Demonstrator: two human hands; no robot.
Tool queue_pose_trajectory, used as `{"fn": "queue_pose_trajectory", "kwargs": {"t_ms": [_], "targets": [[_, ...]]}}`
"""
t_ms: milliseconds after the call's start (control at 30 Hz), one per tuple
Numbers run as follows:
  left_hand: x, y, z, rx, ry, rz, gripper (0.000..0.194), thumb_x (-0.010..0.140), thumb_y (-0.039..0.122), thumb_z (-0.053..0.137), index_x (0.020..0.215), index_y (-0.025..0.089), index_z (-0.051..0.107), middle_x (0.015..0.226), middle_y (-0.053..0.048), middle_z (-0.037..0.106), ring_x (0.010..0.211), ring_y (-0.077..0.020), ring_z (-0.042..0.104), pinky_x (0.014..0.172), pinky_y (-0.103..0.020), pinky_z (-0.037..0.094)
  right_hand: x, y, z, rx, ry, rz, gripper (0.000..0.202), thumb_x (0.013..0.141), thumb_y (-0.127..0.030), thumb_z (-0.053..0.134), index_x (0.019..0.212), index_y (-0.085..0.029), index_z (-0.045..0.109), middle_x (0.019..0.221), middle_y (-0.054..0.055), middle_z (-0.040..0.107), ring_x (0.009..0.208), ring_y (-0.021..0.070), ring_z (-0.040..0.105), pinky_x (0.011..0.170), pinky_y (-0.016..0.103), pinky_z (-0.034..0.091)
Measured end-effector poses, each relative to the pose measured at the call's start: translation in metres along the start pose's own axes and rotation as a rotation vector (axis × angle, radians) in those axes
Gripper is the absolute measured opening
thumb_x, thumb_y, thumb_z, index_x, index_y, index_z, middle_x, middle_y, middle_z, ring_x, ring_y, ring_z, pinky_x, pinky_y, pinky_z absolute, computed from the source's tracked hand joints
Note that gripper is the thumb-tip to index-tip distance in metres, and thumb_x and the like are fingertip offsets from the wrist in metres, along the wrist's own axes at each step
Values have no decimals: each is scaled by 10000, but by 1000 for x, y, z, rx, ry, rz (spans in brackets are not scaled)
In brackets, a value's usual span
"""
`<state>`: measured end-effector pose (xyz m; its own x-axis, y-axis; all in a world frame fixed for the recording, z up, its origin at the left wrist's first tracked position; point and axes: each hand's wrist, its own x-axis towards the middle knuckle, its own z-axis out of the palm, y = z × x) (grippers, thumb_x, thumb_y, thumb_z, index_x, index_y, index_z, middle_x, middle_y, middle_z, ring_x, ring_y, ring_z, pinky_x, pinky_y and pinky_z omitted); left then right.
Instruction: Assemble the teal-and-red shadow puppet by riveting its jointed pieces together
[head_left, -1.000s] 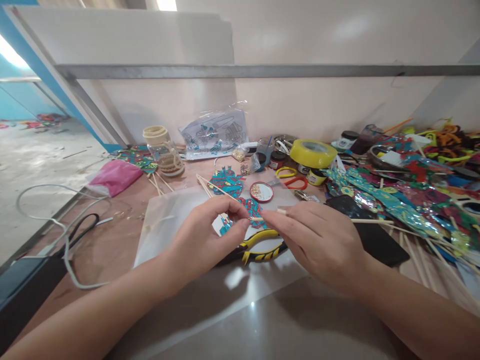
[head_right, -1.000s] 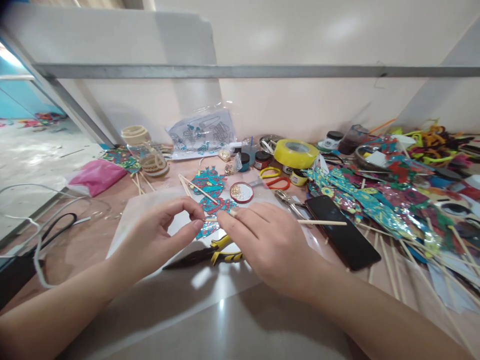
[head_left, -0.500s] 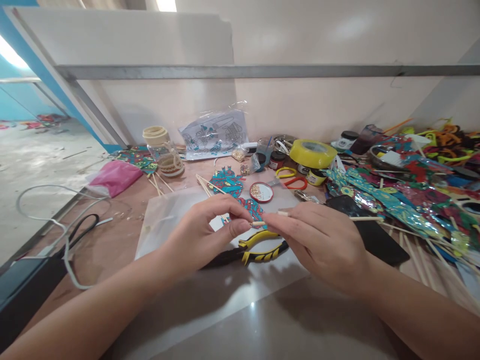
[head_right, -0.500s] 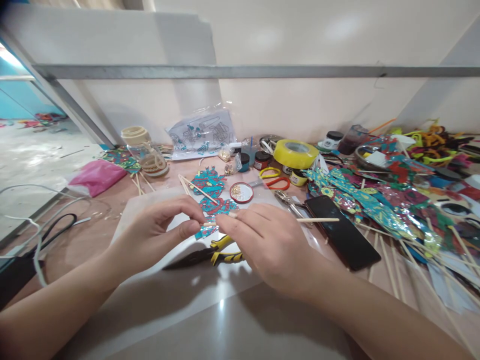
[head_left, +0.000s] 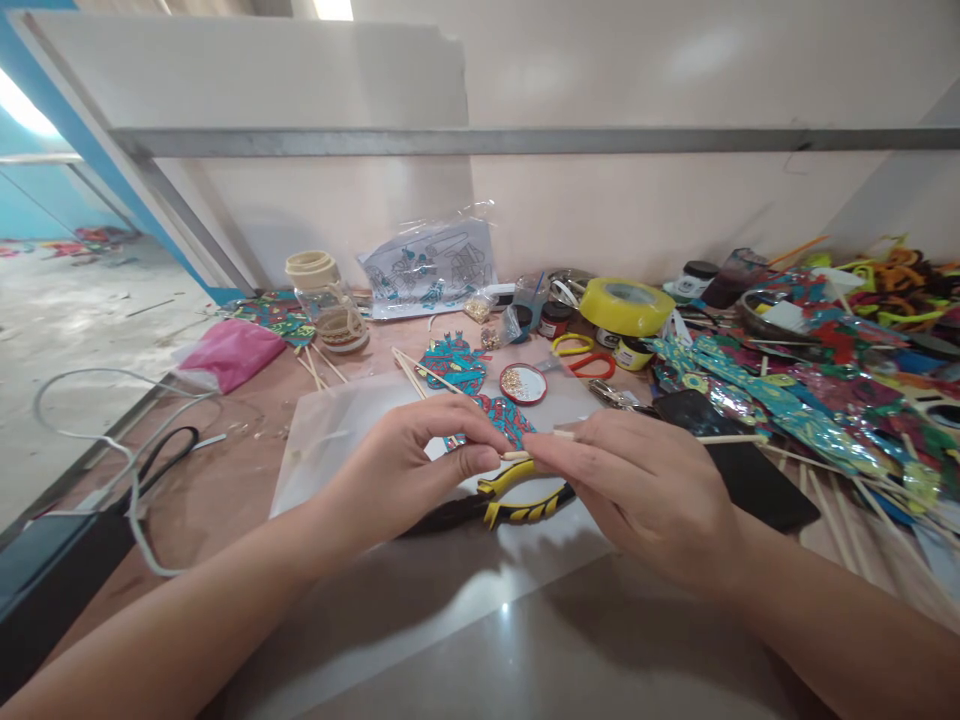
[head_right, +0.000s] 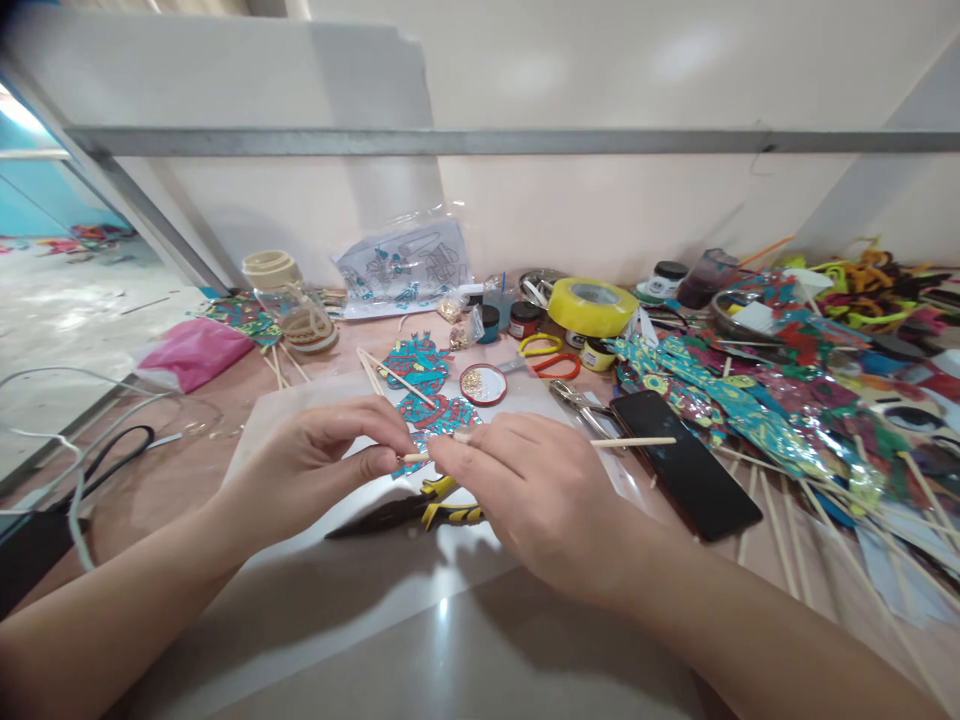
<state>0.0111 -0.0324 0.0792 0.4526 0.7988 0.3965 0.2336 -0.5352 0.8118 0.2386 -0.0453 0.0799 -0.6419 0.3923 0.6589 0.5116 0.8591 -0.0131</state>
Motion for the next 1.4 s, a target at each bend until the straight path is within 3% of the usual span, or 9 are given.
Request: {"fn": "queue_pose_trajectory", "kwargs": {"t_ms": [167, 333, 600, 900, 1400], "targets": [[0, 1, 0, 6, 22, -1, 81, 844, 205, 641, 805, 228, 709, 785, -4, 697, 738, -143, 645, 678, -273, 519, -2, 2, -1, -24, -24, -8, 225, 916, -102, 509, 1096, -145, 637, 882, 62, 715, 824, 163, 640, 735, 298, 513], [1, 8, 1, 176, 110, -19, 76, 816, 158, 638, 763, 210, 656, 742, 34, 672, 695, -110, 611, 675, -237, 500, -4, 4, 1, -151, -48, -37, 278, 899, -118, 554, 1172, -110, 606, 914, 84, 701, 873, 200, 622, 806, 351, 507], [2, 15, 3, 374, 149, 31, 104, 775, 116, 631, 713, 197, 613, 684, 51, 634, 614, -87, 559, 609, -199, 473, -3, 0, 3, -183, -18, -86, 253, 874, -81, 573, 1127, -77, 598, 868, 86, 701, 807, 193, 622, 758, 339, 513], [-9, 8, 9, 302, 125, -43, 85, 854, 147, 542, 817, 206, 590, 819, 20, 621, 795, -111, 577, 716, -218, 463, -2, -3, 0, -213, -2, -110, 237, 861, -45, 558, 1093, -60, 607, 855, 95, 711, 806, 211, 646, 745, 357, 538], [-6, 5, 10, 266, 143, -69, 94, 825, 141, 543, 763, 202, 579, 752, 36, 609, 721, -105, 558, 689, -229, 445, 2, -9, -2, -254, -14, -104, 201, 897, -67, 509, 1067, -62, 614, 822, 93, 711, 752, 216, 638, 685, 354, 523]]}}
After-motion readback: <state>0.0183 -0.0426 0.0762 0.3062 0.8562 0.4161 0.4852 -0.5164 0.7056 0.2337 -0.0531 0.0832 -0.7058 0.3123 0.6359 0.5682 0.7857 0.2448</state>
